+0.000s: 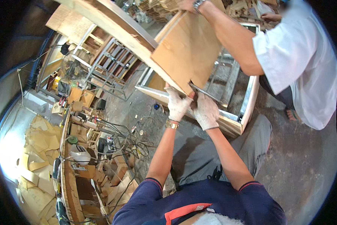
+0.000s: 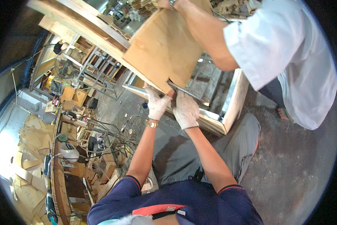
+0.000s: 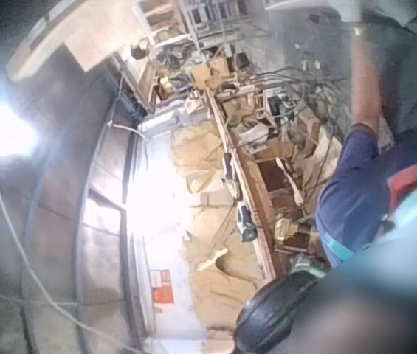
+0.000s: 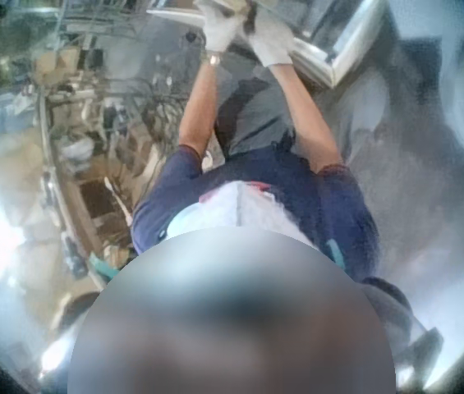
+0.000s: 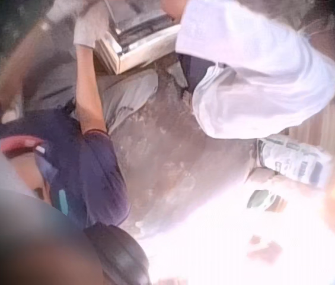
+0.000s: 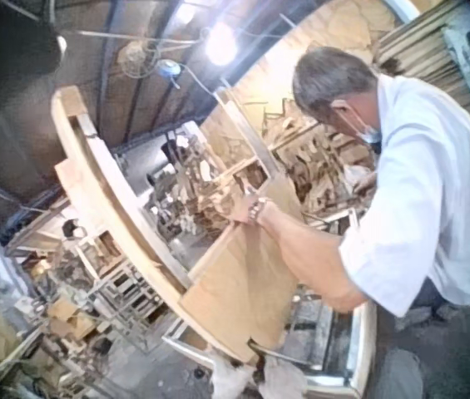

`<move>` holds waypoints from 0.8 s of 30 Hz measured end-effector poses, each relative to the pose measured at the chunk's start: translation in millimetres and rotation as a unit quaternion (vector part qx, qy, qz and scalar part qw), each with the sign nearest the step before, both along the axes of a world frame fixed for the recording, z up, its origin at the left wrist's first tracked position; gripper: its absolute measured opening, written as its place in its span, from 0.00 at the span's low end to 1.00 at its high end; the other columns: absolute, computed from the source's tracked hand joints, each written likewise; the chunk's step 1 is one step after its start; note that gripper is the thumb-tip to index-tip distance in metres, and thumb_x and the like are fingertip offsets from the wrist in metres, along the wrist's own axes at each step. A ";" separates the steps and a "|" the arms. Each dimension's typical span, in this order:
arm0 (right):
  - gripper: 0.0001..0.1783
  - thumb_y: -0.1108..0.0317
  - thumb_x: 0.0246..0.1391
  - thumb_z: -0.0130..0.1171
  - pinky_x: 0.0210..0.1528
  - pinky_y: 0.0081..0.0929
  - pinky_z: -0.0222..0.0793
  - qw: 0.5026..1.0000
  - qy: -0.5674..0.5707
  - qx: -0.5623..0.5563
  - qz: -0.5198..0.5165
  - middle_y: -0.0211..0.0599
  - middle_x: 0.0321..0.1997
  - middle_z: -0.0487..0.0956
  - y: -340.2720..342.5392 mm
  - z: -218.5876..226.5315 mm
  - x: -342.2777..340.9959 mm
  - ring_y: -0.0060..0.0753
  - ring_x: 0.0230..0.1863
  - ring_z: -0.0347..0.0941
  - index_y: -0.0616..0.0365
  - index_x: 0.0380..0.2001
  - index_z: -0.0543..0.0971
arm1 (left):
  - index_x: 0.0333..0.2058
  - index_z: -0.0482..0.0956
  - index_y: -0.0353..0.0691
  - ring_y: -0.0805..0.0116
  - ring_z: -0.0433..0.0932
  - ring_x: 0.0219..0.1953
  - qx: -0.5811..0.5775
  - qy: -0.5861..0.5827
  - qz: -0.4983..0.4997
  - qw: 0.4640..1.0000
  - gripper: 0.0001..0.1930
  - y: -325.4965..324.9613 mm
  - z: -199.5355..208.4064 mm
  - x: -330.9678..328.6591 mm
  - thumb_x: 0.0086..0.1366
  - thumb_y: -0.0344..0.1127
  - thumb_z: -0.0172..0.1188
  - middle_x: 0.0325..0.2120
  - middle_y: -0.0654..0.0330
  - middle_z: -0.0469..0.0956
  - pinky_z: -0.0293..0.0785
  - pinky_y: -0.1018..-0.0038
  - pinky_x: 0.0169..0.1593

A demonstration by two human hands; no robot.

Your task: The person assembles a wooden frame by fitting wooden pieces into a metal structure. They use a nail gun to secure the pieces and a hammer to adjust them. The person works alongside a coworker who assists with holding the frame.

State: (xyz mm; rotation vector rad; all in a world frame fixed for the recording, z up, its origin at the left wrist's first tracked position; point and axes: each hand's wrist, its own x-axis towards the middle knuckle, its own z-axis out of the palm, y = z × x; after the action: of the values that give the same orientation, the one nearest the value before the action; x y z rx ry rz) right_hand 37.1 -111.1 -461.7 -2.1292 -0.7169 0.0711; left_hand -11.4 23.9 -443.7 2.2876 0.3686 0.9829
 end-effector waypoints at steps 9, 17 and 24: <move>0.17 0.61 0.58 0.60 0.45 0.46 0.81 1.000 -0.022 0.011 -0.005 0.51 0.42 0.83 3.0 -6.1 0.3 0.52 0.43 0.83 0.60 0.47 0.75 | 0.67 0.47 0.19 0.45 0.67 0.66 0.020 0.069 0.035 0.997 0.58 7.2 -3.1 -1.4 0.53 0.50 0.76 0.63 0.32 0.63 0.66 0.61 0.67; 0.21 0.59 0.57 0.64 0.42 0.45 0.82 1.000 -0.028 -0.007 -0.011 0.53 0.42 0.83 5.5 -7.6 1.9 0.52 0.41 0.85 0.61 0.47 0.75 | 0.67 0.43 0.10 0.47 0.68 0.66 0.034 0.069 0.035 0.996 0.66 15.6 -11.3 -0.4 0.49 0.50 0.80 0.64 0.29 0.64 0.65 0.66 0.68; 0.21 0.58 0.57 0.64 0.42 0.45 0.82 0.999 -0.043 -0.030 -0.006 0.53 0.40 0.83 4.7 -5.5 1.7 0.52 0.41 0.84 0.62 0.47 0.74 | 0.66 0.48 0.11 0.52 0.75 0.59 0.020 0.029 0.004 0.999 0.64 14.6 -11.1 0.4 0.47 0.49 0.83 0.58 0.33 0.72 0.71 0.66 0.62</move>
State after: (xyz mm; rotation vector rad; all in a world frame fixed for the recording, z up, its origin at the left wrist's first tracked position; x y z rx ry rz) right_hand 38.8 -106.4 -467.2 -2.2055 -0.7616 -0.0059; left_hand -11.0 38.5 -454.8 2.3571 0.3847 0.9373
